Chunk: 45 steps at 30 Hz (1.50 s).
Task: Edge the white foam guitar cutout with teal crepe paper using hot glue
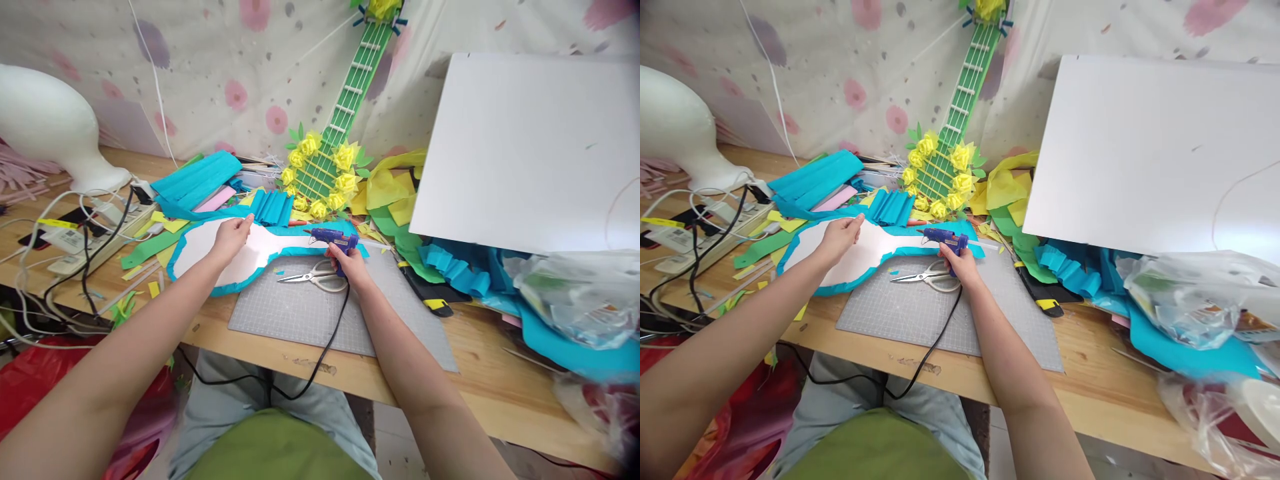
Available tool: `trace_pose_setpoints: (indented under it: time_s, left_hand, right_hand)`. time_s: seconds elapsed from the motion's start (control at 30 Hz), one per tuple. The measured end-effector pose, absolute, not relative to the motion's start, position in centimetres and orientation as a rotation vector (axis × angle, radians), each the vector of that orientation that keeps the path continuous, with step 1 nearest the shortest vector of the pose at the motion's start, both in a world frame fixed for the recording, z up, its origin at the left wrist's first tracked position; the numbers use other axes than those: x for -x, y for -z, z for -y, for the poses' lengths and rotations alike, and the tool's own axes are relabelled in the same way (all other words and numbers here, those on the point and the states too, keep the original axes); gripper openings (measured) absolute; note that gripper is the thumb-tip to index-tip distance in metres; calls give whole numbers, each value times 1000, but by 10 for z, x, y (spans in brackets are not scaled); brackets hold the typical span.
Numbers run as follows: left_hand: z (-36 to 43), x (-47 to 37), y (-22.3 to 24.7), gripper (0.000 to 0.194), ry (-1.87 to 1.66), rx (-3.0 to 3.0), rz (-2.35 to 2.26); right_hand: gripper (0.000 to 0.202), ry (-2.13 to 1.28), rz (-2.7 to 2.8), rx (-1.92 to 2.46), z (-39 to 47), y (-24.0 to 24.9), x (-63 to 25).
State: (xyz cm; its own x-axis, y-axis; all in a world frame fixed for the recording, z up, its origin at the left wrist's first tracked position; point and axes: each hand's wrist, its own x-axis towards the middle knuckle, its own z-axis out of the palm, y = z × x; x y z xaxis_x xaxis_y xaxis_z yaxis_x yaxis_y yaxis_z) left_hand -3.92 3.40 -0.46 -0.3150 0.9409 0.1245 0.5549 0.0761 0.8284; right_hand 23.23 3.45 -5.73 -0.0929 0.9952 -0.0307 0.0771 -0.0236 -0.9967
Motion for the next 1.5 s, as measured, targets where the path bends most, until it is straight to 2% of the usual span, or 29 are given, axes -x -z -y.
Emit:
trace_pose_setpoints:
  time_s: [0.17,0.33,0.47,0.57,0.73,0.97,1.07,1.23,1.37,1.5]
  left_hand:
    - [-31,39,7,42,-921,-1753,-1909]
    - [-10,36,14,24,-690,-2199,-1397]
    - [6,45,12,39,-533,-2269,-1326]
    - [8,54,13,41,-470,-2318,-1324]
    - [5,54,18,44,-484,-2281,-1365]
    - [6,56,21,43,-694,-2216,-1396]
    - [11,57,17,45,-601,-2234,-1309]
    - [12,58,14,36,-505,-2329,-1211]
    - [9,62,20,35,-601,-2314,-1288]
    - [6,66,27,27,-866,-2214,-1322]
  right_hand:
    - [41,-1262,1307,1227,-33,56,-231]
    - [40,-1273,1286,1215,-33,54,-230]
    - [41,-1267,1275,1210,-34,58,-231]
    - [42,-1262,1301,1205,-36,63,-233]
    - [43,-1246,1336,1188,-39,68,-235]
    - [43,-1246,1354,1191,-39,70,-237]
    - [42,-1251,1354,1190,-39,69,-236]
    - [41,-1261,1337,1189,-38,67,-235]
    - [41,-1283,1321,1177,-38,66,-235]
    - [41,-1280,1335,1176,-39,67,-236]
